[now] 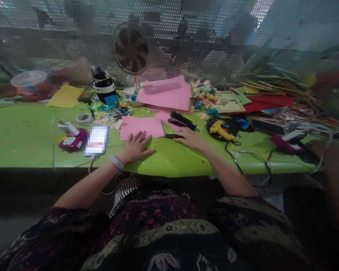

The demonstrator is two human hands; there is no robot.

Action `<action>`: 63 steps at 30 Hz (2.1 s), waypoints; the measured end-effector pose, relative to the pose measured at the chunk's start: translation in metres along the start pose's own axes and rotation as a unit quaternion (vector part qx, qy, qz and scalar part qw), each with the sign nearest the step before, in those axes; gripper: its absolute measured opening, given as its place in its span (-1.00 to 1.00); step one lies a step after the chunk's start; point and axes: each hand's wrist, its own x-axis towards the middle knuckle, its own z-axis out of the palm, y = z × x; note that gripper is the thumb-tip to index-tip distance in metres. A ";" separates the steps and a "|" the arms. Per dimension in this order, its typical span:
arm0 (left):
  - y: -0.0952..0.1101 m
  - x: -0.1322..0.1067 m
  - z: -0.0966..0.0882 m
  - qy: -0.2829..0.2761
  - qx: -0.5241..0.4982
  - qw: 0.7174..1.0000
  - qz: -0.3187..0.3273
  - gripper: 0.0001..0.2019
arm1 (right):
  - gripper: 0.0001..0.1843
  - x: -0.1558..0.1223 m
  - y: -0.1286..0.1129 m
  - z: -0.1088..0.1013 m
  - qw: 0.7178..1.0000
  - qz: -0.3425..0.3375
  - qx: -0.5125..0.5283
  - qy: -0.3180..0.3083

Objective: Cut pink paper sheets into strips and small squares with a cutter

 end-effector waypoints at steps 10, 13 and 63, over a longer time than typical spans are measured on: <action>0.003 -0.001 -0.002 -0.006 -0.001 1.000 -0.009 -0.20 | -0.64 -0.001 0.004 0.005 1.000 -0.008 0.014 0.002; 0.003 -0.001 -0.002 -0.005 0.006 1.000 -0.007 -0.20 | -0.64 0.006 -0.001 0.010 1.000 -0.009 0.015 0.011; 0.003 -0.002 -0.019 -0.031 -0.037 0.997 -0.059 -0.24 | -0.61 -0.004 0.005 0.007 0.996 -0.050 0.068 0.001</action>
